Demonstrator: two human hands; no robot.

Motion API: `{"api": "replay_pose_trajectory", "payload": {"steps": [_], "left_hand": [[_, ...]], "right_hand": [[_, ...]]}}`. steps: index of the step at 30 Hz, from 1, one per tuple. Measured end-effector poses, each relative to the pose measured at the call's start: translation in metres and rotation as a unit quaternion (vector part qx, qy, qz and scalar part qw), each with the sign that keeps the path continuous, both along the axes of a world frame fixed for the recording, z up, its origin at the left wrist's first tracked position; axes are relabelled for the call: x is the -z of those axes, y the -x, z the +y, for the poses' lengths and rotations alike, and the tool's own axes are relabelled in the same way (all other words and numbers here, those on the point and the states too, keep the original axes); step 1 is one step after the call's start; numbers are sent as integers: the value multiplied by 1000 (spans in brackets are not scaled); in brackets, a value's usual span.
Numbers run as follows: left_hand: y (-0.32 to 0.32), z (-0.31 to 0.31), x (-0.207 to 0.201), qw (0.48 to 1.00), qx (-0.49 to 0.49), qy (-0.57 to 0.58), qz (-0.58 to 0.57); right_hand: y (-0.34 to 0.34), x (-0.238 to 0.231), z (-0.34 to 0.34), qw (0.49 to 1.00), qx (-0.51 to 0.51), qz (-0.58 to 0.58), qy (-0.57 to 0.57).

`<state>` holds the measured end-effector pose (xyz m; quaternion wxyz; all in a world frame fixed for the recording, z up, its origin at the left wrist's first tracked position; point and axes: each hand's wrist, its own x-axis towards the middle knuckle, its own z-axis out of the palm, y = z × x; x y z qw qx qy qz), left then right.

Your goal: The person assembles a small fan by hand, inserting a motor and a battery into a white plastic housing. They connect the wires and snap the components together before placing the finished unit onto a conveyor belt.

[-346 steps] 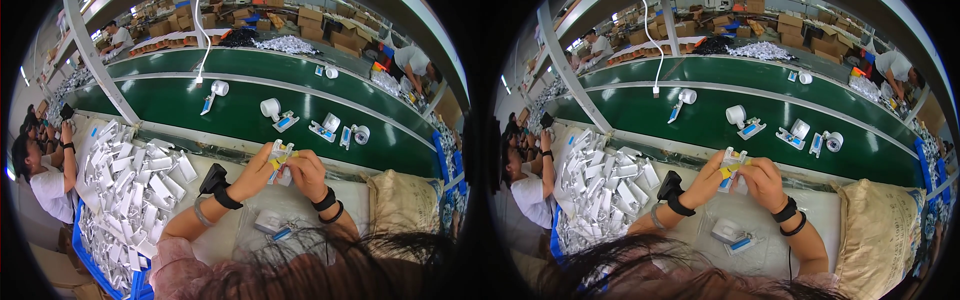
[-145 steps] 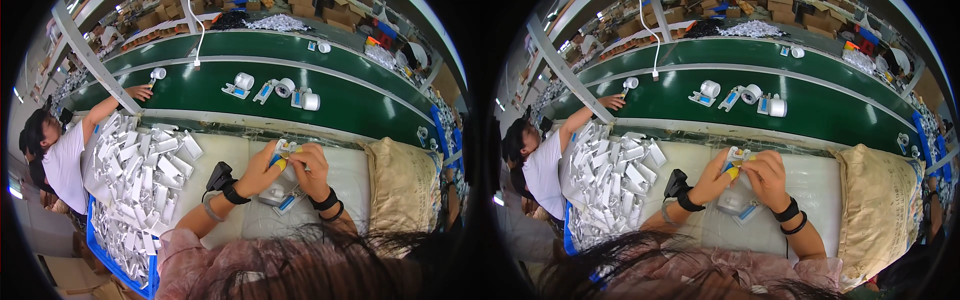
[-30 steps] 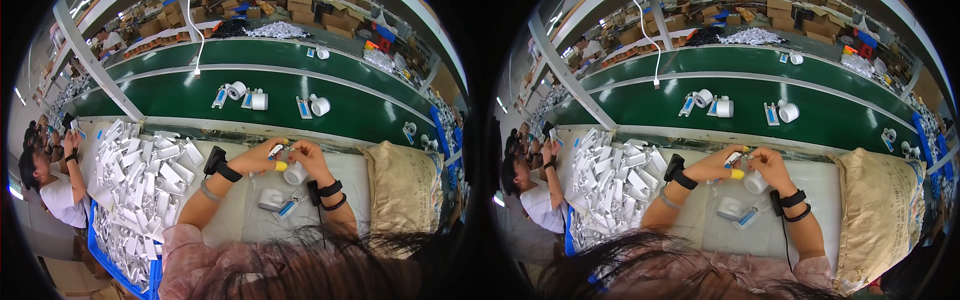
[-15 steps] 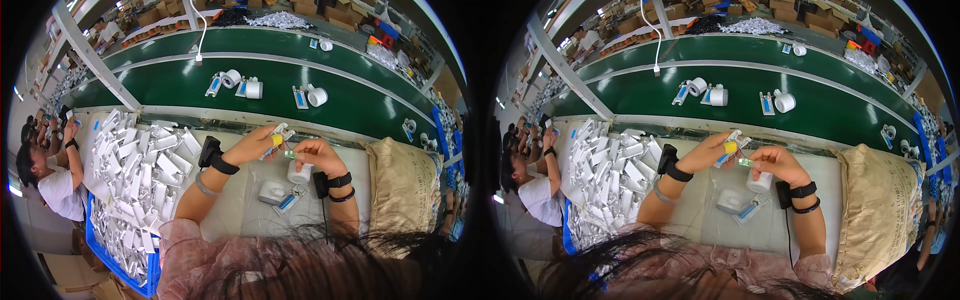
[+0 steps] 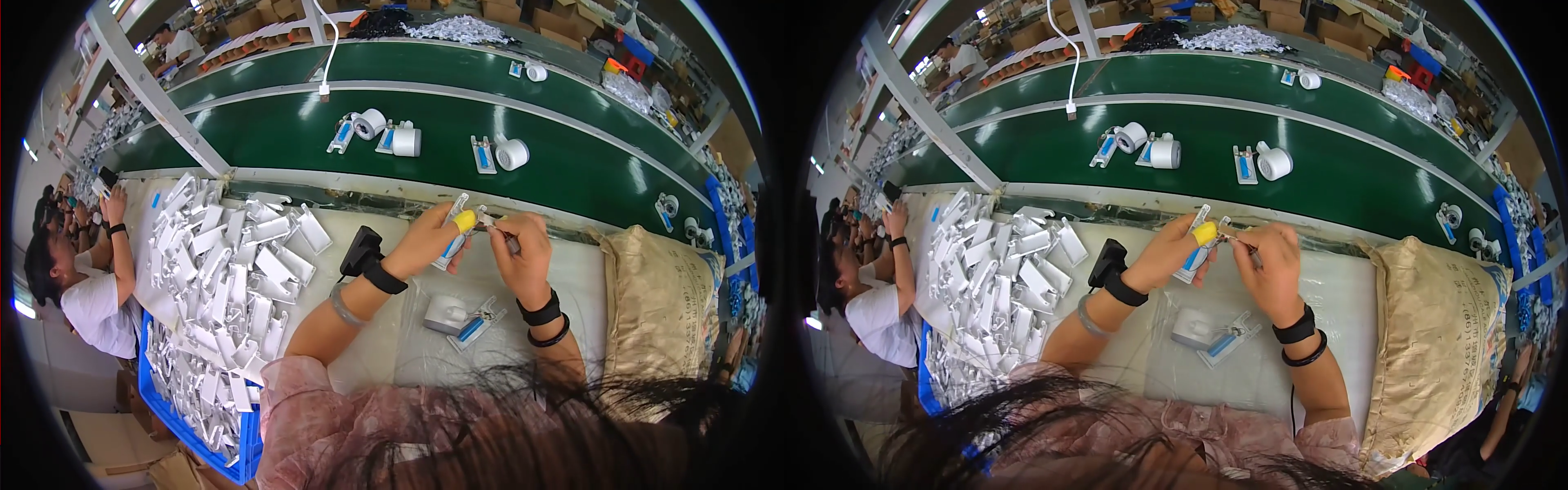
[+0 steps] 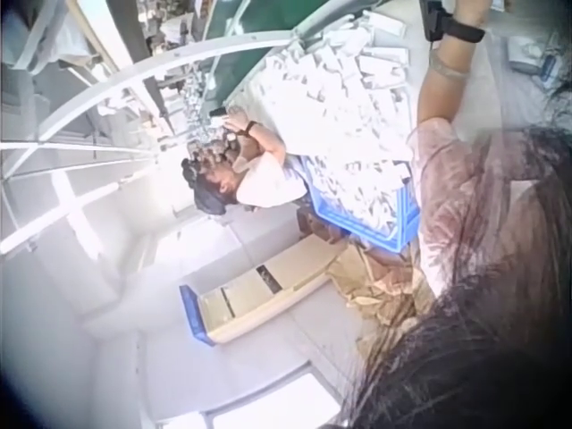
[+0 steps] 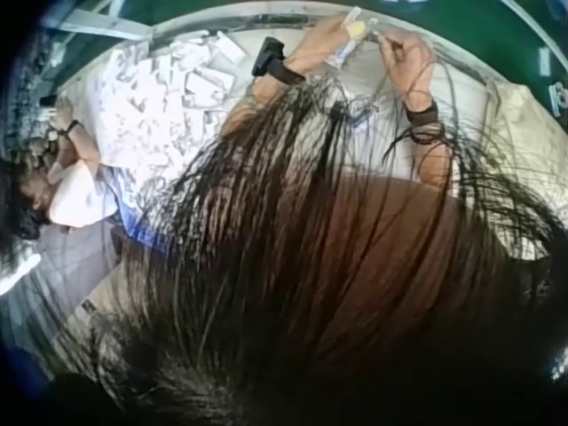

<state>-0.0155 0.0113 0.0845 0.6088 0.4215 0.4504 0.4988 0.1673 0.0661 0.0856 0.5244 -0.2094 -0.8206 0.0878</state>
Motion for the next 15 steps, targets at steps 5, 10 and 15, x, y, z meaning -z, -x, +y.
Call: {"api": "replay_pose_trajectory", "payload": {"steps": [5,10,15], "left_hand": [[-6,-1,0,998,-4,-59,23],[-10,-6,2,998,-20,-62,11],[-12,-11,0,995,-13,-96,16]], "right_hand": [[5,12,-4,995,-37,20,87],[6,13,-6,991,-49,23,123],[4,3,-7,996,-66,16,57]]}}
